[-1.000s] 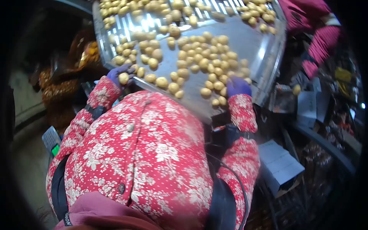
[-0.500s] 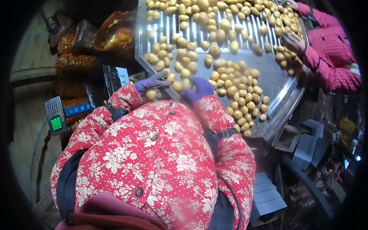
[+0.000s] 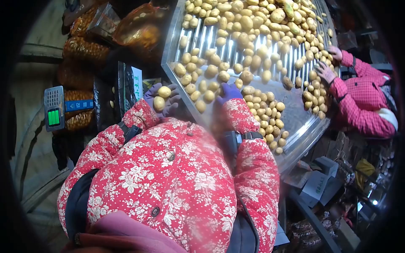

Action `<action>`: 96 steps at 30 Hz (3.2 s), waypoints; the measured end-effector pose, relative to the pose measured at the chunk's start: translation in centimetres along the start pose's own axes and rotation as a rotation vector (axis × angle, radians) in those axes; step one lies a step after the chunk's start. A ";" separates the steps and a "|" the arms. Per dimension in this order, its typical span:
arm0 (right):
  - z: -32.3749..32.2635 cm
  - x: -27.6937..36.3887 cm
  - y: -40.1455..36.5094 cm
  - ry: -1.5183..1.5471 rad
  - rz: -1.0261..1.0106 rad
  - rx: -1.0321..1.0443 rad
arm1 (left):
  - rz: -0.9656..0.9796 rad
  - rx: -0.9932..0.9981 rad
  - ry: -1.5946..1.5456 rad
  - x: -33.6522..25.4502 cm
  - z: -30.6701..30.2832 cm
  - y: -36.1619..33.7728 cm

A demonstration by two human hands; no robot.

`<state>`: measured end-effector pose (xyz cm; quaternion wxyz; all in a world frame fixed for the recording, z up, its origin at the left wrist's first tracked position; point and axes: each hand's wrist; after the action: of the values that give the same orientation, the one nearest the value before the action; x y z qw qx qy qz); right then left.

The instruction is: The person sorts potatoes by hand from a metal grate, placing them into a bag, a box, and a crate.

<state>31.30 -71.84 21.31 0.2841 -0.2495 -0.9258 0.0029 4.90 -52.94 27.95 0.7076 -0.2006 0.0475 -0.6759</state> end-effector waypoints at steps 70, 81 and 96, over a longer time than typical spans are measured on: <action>-4.4 0.8 -10.5 -0.251 -0.099 -0.154 | -0.069 -0.194 2.008 1.2 0.9 11.5; -4.5 -2.4 2.5 0.051 0.094 -0.430 | -0.263 -0.230 0.523 0.9 2.9 9.9; -6.8 -4.7 -0.6 0.481 0.301 -0.230 | -0.265 -0.109 0.498 2.8 1.3 12.6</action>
<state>37.96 -75.44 24.67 0.4616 -0.4080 -0.7787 -0.1190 17.36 -55.35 25.31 0.5678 -0.0706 0.2296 -0.7874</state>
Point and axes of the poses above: each hand's wrist, its own y-axis towards the middle knuckle, its own z-axis out of the palm, x = y × z, and after that the axes turned 1 degree about y, right-handed
